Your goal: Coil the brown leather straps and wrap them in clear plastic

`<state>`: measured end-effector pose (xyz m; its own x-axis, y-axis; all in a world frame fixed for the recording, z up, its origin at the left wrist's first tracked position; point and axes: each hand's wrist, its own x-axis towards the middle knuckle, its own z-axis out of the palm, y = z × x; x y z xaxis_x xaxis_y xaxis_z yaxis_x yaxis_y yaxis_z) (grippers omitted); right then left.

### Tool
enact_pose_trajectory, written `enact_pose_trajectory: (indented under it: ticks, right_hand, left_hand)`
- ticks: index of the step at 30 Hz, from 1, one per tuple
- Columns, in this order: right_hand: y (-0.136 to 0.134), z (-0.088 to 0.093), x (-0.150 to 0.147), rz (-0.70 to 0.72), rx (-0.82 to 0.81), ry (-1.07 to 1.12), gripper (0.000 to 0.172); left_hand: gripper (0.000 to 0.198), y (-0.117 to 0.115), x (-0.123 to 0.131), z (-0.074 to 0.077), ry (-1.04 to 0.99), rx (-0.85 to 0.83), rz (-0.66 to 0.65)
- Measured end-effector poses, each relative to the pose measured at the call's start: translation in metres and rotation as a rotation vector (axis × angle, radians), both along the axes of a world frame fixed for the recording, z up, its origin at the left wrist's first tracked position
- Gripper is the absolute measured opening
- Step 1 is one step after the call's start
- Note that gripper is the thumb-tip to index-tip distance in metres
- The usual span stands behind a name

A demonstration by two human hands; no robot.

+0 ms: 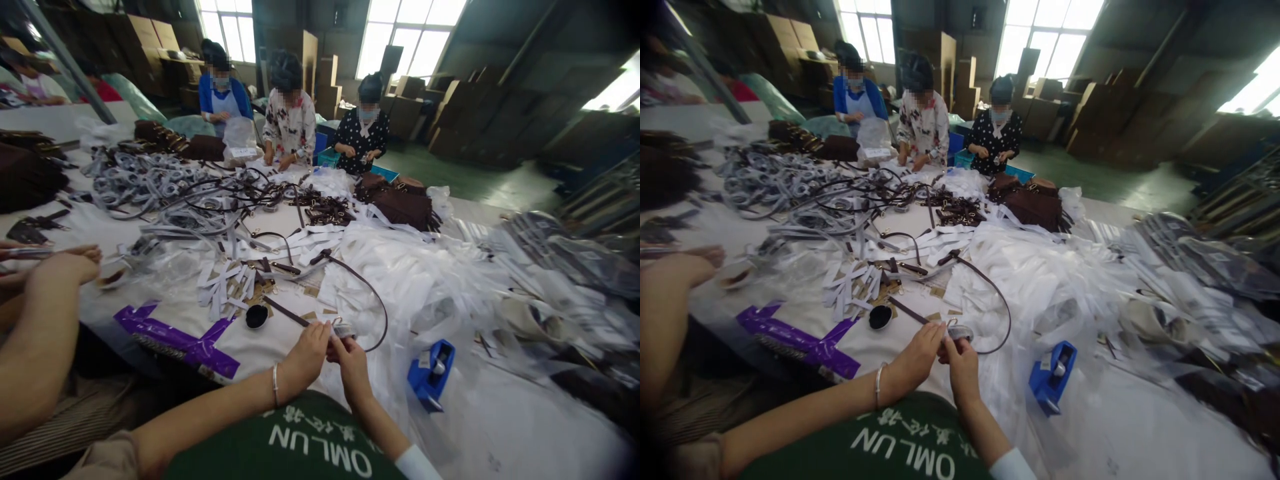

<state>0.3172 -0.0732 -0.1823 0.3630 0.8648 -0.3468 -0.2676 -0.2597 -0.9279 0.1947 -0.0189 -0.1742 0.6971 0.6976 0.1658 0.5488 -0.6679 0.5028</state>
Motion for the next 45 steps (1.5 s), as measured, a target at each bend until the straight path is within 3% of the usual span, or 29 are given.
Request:
enact_pose_trajectory:
  ticks: [3,6,10,14,17,20,22,25,29,33,37,41,45]
  right_hand:
    - [-0.005,0.002,0.011,-0.031,0.013,0.023,0.036]
    - [-0.013,0.005,0.018,-0.05,0.052,0.072,0.028]
    - [-0.024,0.0,0.022,-0.004,0.02,0.071,0.03]
    - [-0.047,-0.02,0.052,-0.086,-0.117,-0.111,0.039]
    - [-0.082,-0.04,0.108,-0.358,-0.226,-0.319,0.045]
    - [-0.119,-0.061,0.175,-0.629,-0.345,-0.536,0.046]
    - [-0.132,-0.078,0.208,-0.684,-0.4,-0.591,0.041]
    - [-0.133,-0.103,0.232,-0.648,-0.433,-0.56,0.037]
    - [-0.131,-0.12,0.226,-0.662,-0.443,-0.511,0.044]
    - [-0.15,-0.123,0.203,-0.736,-0.502,-0.52,0.047]
    - [-0.167,-0.122,0.189,-0.7,-0.562,-0.464,0.044]
    - [-0.171,-0.103,0.186,-0.603,-0.603,-0.449,0.033]
    - [-0.136,-0.061,0.155,-0.418,-0.413,-0.302,0.041]
  left_hand:
    - [0.029,0.024,-0.004,0.014,-0.204,-0.508,-0.024]
    - [0.031,0.037,-0.002,0.025,-0.344,-0.995,-0.082]
    - [0.035,0.03,0.012,0.021,-0.359,-1.25,-0.195]
    - [0.038,0.014,0.027,0.0,-0.298,-1.255,-0.071]
    - [0.04,0.009,0.035,-0.011,-0.287,-1.241,0.029]
    - [0.038,0.01,0.039,-0.011,-0.301,-1.215,0.1]
    - [0.038,0.012,0.041,-0.008,-0.303,-1.197,0.125]
    - [0.038,0.011,0.044,-0.006,-0.278,-1.188,0.134]
    - [0.04,0.005,0.047,-0.008,-0.247,-1.195,0.133]
    - [0.04,0.003,0.046,-0.009,-0.269,-1.194,0.148]
    - [0.04,0.005,0.045,-0.007,-0.331,-1.179,0.161]
    - [0.034,0.008,0.04,0.0,-0.365,-1.057,0.158]
    - [0.026,0.01,0.033,0.012,-0.333,-0.761,0.134]
